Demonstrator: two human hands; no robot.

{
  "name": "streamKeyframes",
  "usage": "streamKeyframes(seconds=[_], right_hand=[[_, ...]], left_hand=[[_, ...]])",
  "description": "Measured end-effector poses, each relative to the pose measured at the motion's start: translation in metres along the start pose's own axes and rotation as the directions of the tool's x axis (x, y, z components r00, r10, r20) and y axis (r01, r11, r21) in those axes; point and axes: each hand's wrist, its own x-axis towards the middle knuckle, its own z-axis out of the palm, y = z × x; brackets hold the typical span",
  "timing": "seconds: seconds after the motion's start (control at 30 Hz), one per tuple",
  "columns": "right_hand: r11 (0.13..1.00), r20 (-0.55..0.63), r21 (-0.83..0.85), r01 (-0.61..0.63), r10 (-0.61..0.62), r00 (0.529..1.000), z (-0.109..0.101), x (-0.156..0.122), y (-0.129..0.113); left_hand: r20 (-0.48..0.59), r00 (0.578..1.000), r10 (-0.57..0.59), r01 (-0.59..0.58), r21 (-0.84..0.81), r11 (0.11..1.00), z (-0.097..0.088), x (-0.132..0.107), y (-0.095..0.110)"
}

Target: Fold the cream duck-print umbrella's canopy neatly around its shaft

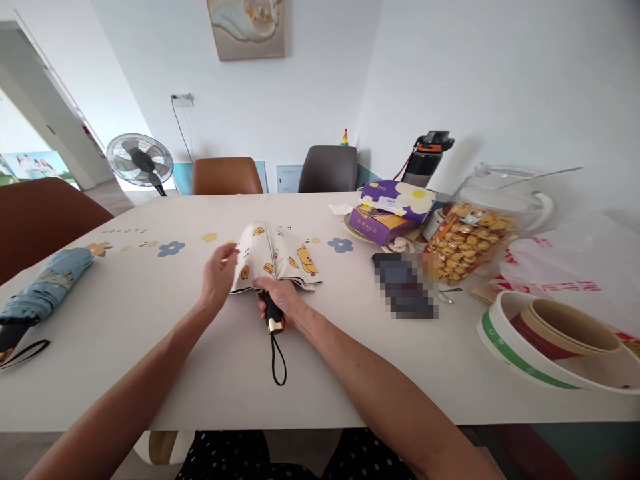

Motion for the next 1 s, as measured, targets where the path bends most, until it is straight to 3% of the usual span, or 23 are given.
streamKeyframes(seconds=[0.07, 0.17, 0.27, 0.43, 0.53, 0.7, 0.87, 0.9, 1.0], right_hand=[[0.999, 0.009, -0.03, 0.013, -0.013, 1.0, 0.0, 0.001, 0.002], [0.997, 0.033, -0.069, 0.036, -0.034, 0.999, 0.0, 0.0, 0.004], [0.992, 0.053, -0.11, 0.055, -0.049, 0.997, 0.003, -0.004, 0.002], [0.991, 0.177, -0.104, 0.079, -0.059, 0.982, 0.002, -0.009, -0.002], [0.99, 0.236, -0.098, 0.105, -0.079, 0.968, 0.001, -0.011, -0.002], [0.988, 0.292, 0.034, 0.149, -0.152, 0.944, 0.007, -0.015, 0.001], [0.994, 0.298, 0.095, 0.062, -0.088, 0.951, 0.009, -0.018, 0.001], [0.994, 0.272, 0.098, 0.047, -0.072, 0.959, 0.007, -0.016, 0.001], [0.985, 0.168, 0.173, 0.005, -0.034, 0.985, 0.001, -0.008, 0.0]], left_hand=[[0.164, 0.983, -0.078, 0.079, -0.002, 0.997, 0.014, -0.008, 0.015], [0.213, 0.968, -0.135, 0.135, 0.018, 0.991, 0.029, -0.007, 0.028], [0.275, 0.935, -0.223, 0.262, -0.116, 0.958, 0.036, 0.007, 0.033], [0.457, 0.81, -0.367, 0.555, -0.398, 0.731, 0.038, 0.027, 0.035], [0.575, 0.741, -0.347, 0.644, -0.464, 0.608, 0.034, 0.03, 0.034], [0.583, 0.765, -0.273, 0.601, -0.494, 0.628, 0.025, 0.027, 0.031], [0.605, 0.699, -0.382, 0.672, -0.371, 0.641, 0.03, 0.027, 0.026], [0.581, 0.703, -0.409, 0.662, -0.327, 0.674, 0.033, 0.028, 0.023], [0.416, 0.817, -0.398, 0.513, -0.21, 0.832, 0.043, 0.033, 0.018]])
